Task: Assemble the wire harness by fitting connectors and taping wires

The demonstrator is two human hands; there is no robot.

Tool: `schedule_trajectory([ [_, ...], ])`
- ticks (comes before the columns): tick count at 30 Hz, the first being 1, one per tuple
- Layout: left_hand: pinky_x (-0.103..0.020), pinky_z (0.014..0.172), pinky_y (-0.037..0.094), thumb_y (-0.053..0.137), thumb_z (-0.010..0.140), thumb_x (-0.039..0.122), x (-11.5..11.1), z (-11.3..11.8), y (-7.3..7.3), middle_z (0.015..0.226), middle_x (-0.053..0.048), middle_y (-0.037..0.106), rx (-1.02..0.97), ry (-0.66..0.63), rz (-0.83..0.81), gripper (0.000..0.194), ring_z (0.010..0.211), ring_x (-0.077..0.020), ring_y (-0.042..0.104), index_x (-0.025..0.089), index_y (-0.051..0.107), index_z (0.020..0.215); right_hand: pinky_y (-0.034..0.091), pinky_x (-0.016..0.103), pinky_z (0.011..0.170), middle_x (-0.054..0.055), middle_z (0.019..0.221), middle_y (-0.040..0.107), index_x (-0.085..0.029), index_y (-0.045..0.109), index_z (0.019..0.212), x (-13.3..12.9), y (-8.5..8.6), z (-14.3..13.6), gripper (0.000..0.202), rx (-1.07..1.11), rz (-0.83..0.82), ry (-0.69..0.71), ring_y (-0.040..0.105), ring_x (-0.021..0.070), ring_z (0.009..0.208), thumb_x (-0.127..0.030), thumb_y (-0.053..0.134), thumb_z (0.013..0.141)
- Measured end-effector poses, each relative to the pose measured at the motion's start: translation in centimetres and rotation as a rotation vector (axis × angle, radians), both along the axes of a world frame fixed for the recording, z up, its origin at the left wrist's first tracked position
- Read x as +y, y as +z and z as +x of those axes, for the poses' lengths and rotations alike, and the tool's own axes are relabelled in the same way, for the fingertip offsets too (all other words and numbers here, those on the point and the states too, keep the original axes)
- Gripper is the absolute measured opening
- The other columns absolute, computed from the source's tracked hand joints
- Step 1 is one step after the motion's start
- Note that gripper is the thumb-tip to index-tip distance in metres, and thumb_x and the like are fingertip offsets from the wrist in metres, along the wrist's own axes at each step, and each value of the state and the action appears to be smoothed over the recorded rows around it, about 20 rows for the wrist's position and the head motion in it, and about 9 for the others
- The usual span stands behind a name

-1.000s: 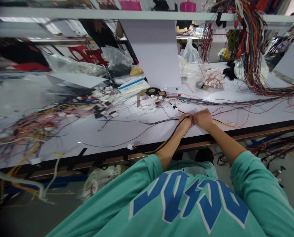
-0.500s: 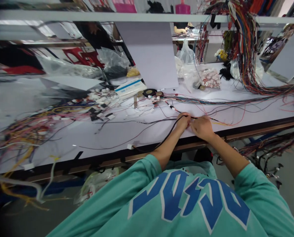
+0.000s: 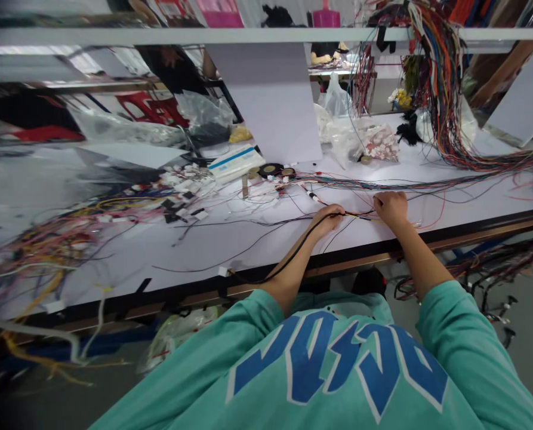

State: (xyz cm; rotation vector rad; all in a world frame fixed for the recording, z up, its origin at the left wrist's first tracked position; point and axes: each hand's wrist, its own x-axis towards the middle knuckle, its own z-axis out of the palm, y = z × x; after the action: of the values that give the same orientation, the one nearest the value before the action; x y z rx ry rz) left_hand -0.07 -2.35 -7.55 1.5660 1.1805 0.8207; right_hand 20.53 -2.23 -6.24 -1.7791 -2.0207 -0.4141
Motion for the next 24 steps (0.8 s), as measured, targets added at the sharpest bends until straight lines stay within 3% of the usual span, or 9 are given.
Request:
schedule_trajectory([
  [5,-0.024,0.076,0.041,0.054,0.071,0.009,-0.3,0.0,0.1,0.062,0.003,0.054,0.179,0.034,0.131,0.013,0.071,-0.015,0.056,0.021,0.058,0.072,0.022,0.03,0.063,0.007,0.066,0.067,-0.017,0.064,0.063,0.8,-0.5,-0.3,0.027,-0.044,-0.059,-0.029,0.051,0.0169,0.064,-0.021,0.042,0.078],
  [14,-0.029,0.078,0.039,0.06,0.074,0.01,-1.0,0.7,0.5,0.061,-0.001,0.053,0.318,0.068,0.128,0.012,0.076,-0.0213,0.057,0.02,0.06,0.067,0.023,0.032,0.067,0.009,0.072,0.068,-0.016,0.07,0.074,0.6,-2.1,-1.0,0.029,-0.169,-0.123,-0.024,0.051,0.0183,0.067,-0.019,0.042,0.082],
  [24,-0.024,0.076,0.043,0.056,0.078,0.011,-1.1,0.3,0.7,0.06,0.0,0.06,0.24,0.059,0.091,0.025,0.077,-0.0196,0.062,0.024,0.07,0.093,0.025,0.035,0.07,0.012,0.079,0.068,-0.018,0.071,0.087,0.4,-2.2,-1.3,0.03,-0.196,-0.14,-0.019,0.055,0.0221,0.076,-0.018,0.041,0.086],
])
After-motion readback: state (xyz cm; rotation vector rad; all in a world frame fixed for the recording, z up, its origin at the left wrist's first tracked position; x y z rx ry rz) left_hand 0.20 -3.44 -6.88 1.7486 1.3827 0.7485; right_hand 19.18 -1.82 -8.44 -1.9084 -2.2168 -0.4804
